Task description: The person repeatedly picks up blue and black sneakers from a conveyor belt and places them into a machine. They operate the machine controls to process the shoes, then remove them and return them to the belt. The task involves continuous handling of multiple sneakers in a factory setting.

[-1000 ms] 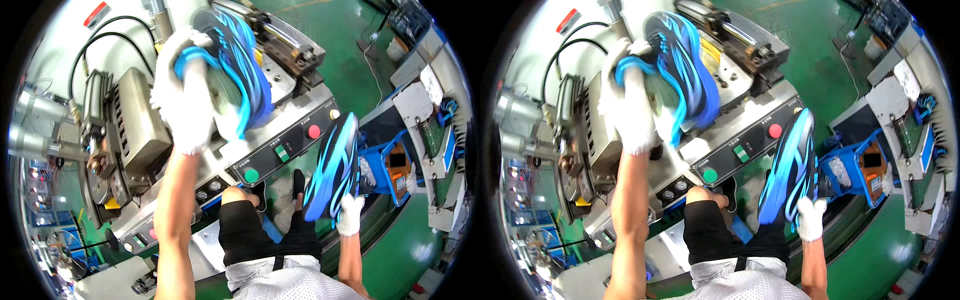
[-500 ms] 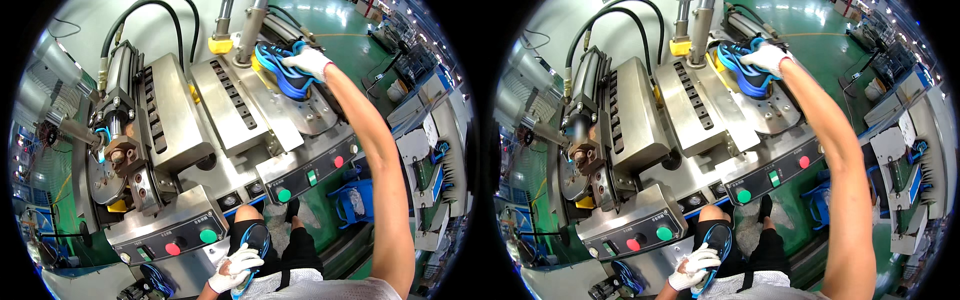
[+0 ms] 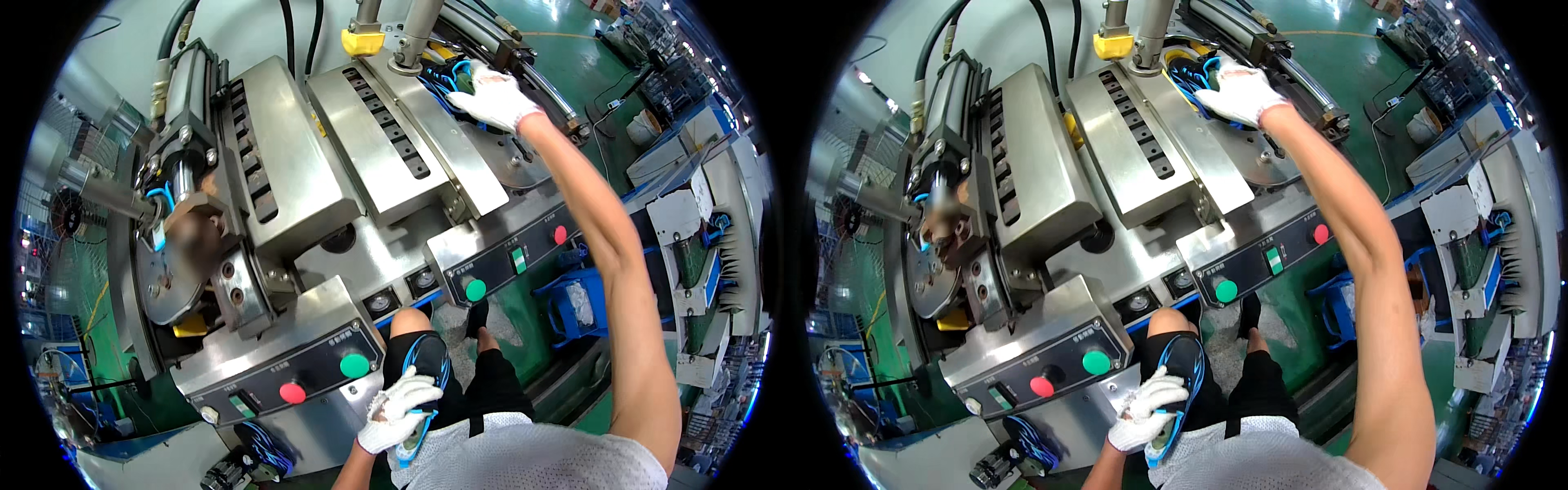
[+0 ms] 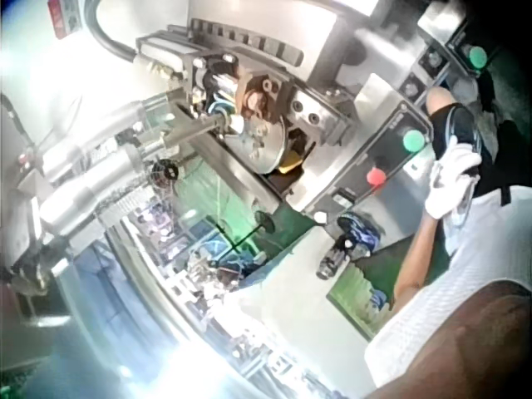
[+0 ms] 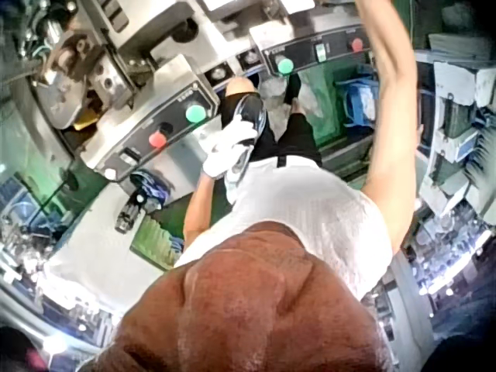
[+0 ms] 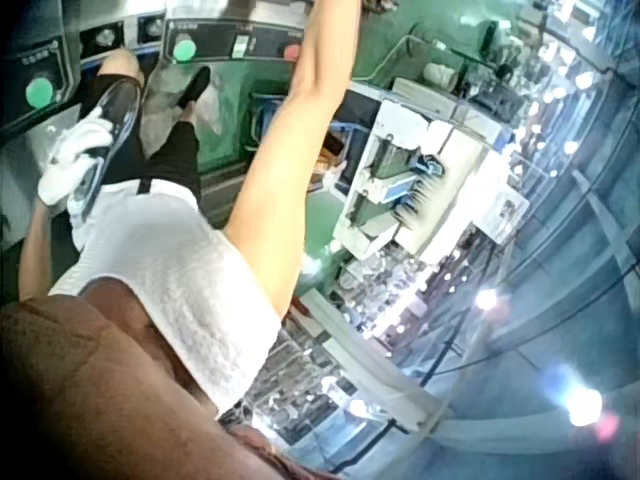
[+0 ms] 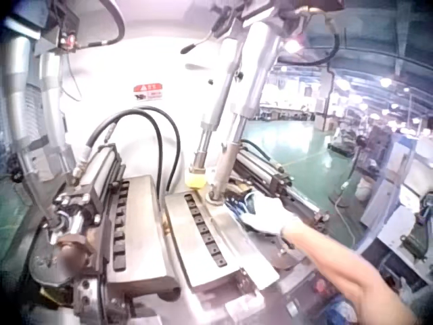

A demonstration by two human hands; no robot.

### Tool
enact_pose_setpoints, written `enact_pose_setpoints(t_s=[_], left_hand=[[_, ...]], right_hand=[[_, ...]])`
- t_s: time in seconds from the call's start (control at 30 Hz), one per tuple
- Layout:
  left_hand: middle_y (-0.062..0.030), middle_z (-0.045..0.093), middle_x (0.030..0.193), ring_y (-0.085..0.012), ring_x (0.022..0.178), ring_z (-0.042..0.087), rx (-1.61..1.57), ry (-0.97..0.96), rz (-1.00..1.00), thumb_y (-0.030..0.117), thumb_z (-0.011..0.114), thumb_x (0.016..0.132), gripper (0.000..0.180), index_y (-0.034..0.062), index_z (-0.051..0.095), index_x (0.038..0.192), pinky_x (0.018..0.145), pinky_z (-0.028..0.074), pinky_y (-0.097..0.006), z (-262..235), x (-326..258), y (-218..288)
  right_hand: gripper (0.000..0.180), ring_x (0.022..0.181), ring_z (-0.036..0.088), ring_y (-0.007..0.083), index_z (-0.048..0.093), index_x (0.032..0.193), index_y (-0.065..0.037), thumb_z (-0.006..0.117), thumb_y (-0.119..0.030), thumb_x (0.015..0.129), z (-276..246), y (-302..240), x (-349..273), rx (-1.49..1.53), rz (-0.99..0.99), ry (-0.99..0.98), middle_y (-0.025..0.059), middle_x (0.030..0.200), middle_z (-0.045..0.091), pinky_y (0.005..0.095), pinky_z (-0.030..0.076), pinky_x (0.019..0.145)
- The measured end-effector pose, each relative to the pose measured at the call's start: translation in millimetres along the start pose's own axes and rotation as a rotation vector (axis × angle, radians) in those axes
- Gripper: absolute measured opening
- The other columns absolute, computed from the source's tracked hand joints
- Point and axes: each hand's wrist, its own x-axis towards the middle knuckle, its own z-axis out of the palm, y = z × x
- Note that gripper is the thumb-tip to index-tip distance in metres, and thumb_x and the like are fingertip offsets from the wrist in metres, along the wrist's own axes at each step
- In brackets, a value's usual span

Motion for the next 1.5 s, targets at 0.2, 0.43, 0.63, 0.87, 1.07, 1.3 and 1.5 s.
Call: enact_pose_setpoints(t_s=[0.2,0.43,0.63,0.87,1.07,1.3,1.5], left_hand=[[-0.0142,0.072,0.123,-0.034,0.128,0.065,0.037,0.08,-0.003,0.006,0.074,0.08,0.044,0.0064,0.071,0.125,0.125,0.033,-0.057,3.0,-11.2,-2.3],[-0.0119,0.073,0.119,-0.0297,0.117,0.067,0.021,0.027,-0.049,0.006,0.067,0.089,0.047,0.0038,0.064,0.135,0.115,0.044,-0.046,34.4,12.7,16.1],[-0.0122,0.073,0.115,-0.0288,0.113,0.068,0.032,0.239,-0.077,0.004,0.066,0.091,0.044,0.0061,0.067,0.135,0.113,0.046,-0.043,72.5,28.0,37.2],[-0.013,0.071,0.117,-0.0316,0.115,0.068,0.112,0.158,0.449,-0.004,0.069,0.084,0.05,0.0052,0.065,0.133,0.124,0.033,-0.052,190.1,124.8,147.4],[-0.0195,0.059,0.137,-0.0437,0.135,0.053,-0.028,-0.265,0.881,0.004,0.083,0.074,0.071,0.0061,0.059,0.14,0.124,0.026,-0.064,311.6,171.7,248.2],[-0.0217,0.055,0.152,-0.0436,0.141,0.052,0.117,-0.438,0.774,0.007,0.086,0.079,0.072,0.0023,0.057,0.145,0.115,0.046,-0.049,320.6,170.7,209.8],[-0.0195,0.068,0.136,-0.0366,0.127,0.065,0.281,-0.431,0.25,0.008,0.081,0.087,0.054,0.002,0.064,0.138,0.108,0.051,-0.044,279.4,150.5,106.3]], right_hand=[[0.079,0.142,0.052,0.0462,0.051,0.149,0.005,0.082,-0.028,0.083,23.1,-101.5,-262.0,0.879,-0.326,0.337,0.0308,0.15,0.053,0.0514,0.043,0.118],[0.095,0.159,0.019,0.0466,0.029,0.166,-0.003,0.062,-0.057,0.095,135.1,-95.6,-302.0,0.391,-0.212,0.195,0.0271,0.169,0.028,0.0539,0.01,0.131],[0.105,0.16,0.026,0.0383,0.023,0.167,0.0,0.081,-0.035,0.086,71.6,-49.1,-476.1,0.982,-0.056,0.025,0.0251,0.17,0.029,0.0444,0.026,0.129],[0.136,0.157,0.031,0.0372,0.011,0.168,-0.001,0.096,-0.031,0.067,69.2,-32.7,-623.8,1.055,0.184,0.206,0.0242,0.169,0.027,0.046,0.032,0.126],[0.091,0.145,0.048,0.0264,0.02,0.166,-0.006,0.076,-0.028,0.098,96.4,15.4,-661.6,1.754,0.63,1.115,0.0138,0.162,0.042,0.0455,0.039,0.122],[0.069,0.12,0.062,0.0195,0.049,0.151,0.005,0.08,-0.014,0.093,61.7,200.4,-676.0,0.929,1.006,1.637,0.0112,0.139,0.063,0.0366,0.046,0.11],[0.084,0.128,0.062,0.0263,0.051,0.152,0.001,0.083,-0.043,0.087,41.8,439.3,-690.6,0.389,1.42,1.324,0.0167,0.148,0.059,0.0415,0.047,0.111]])
